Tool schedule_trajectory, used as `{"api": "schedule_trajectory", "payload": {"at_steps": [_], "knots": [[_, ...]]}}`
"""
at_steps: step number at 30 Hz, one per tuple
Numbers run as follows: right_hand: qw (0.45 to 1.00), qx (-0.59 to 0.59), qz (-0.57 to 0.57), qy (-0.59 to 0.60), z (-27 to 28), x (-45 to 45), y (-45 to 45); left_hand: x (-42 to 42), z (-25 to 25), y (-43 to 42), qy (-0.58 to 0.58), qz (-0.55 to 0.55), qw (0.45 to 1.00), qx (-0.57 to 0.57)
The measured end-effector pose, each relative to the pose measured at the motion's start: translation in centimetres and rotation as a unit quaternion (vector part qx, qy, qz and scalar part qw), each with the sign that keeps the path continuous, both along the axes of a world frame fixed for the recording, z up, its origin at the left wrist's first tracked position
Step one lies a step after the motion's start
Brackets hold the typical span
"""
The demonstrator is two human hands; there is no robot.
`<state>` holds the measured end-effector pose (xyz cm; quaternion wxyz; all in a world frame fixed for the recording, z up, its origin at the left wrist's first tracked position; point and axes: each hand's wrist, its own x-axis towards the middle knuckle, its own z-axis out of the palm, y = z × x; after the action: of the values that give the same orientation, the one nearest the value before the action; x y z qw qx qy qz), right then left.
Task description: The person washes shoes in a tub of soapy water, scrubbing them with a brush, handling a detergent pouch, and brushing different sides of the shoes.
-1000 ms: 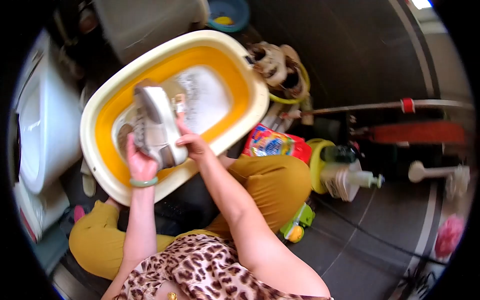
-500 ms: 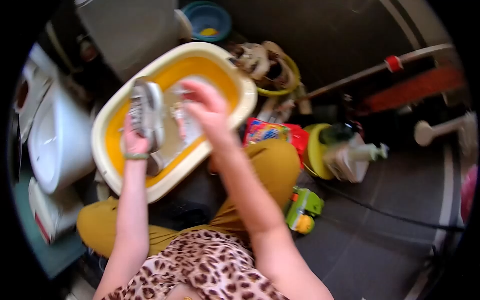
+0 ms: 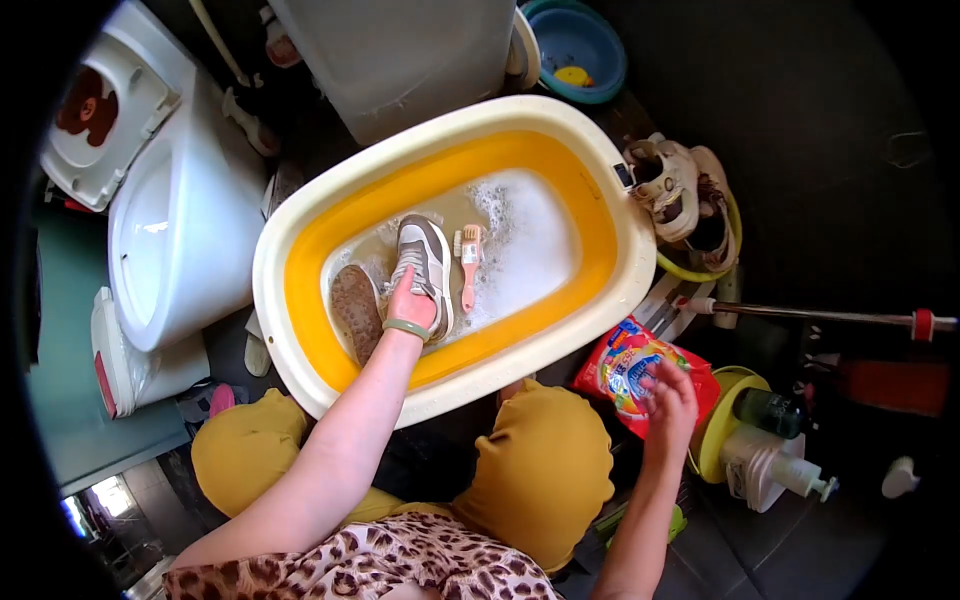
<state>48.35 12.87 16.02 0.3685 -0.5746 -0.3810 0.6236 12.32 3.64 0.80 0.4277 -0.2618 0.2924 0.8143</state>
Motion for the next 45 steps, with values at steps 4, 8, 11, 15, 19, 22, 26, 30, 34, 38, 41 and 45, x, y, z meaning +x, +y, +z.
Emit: {"api": "schedule_trajectory", "payload": {"at_steps": [4,8,11,15,19,22,26,30,34,38,41,45], "knots": [[0.977,-0.200,-0.065,0.021,-6.6,3.1,-4.5,0.0,-2.4,0.0,-0.014,-0.021,0.998,-0.051],[0.932,-0.329,-0.140,0.065,-10.7,4.6,-8.9,-0.9,-3.2,-0.7,-0.011,-0.087,0.992,-0.086],[0.890,-0.361,-0.251,0.121,-13.4,5.9,-9.6,-0.9,-2.2,-0.5,-0.018,-0.088,0.989,-0.121],[0.865,-0.302,-0.376,0.136,-16.2,7.1,-8.9,-0.9,-3.4,-1.3,-0.008,-0.085,0.984,-0.158],[0.865,-0.212,-0.429,0.153,-17.8,7.6,-8.1,-0.7,-1.6,-2.8,0.012,-0.118,0.978,-0.173],[0.854,-0.168,-0.450,0.202,-18.1,7.8,-7.1,0.3,0.7,-3.4,0.035,-0.157,0.968,-0.192],[0.866,-0.109,-0.439,0.215,-16.2,6.8,-5.7,0.5,2.6,-4.6,0.038,-0.166,0.960,-0.222],[0.916,-0.022,-0.395,0.067,-14.9,6.1,-5.0,0.4,4.2,-5.7,0.079,-0.191,0.959,-0.193],[0.945,0.055,-0.306,-0.106,-14.0,5.2,-2.8,0.3,5.8,-7.2,0.108,-0.194,0.964,-0.148],[0.939,0.227,-0.157,-0.205,-10.0,4.3,0.9,0.8,7.9,-7.8,0.125,-0.171,0.969,-0.123],[0.938,0.298,0.011,-0.175,-6.5,4.5,4.5,0.6,7.5,-7.9,0.136,-0.181,0.972,-0.069],[0.926,0.348,0.076,-0.126,-1.9,6.3,8.0,1.2,8.0,-7.0,0.141,-0.200,0.969,-0.017]]}}
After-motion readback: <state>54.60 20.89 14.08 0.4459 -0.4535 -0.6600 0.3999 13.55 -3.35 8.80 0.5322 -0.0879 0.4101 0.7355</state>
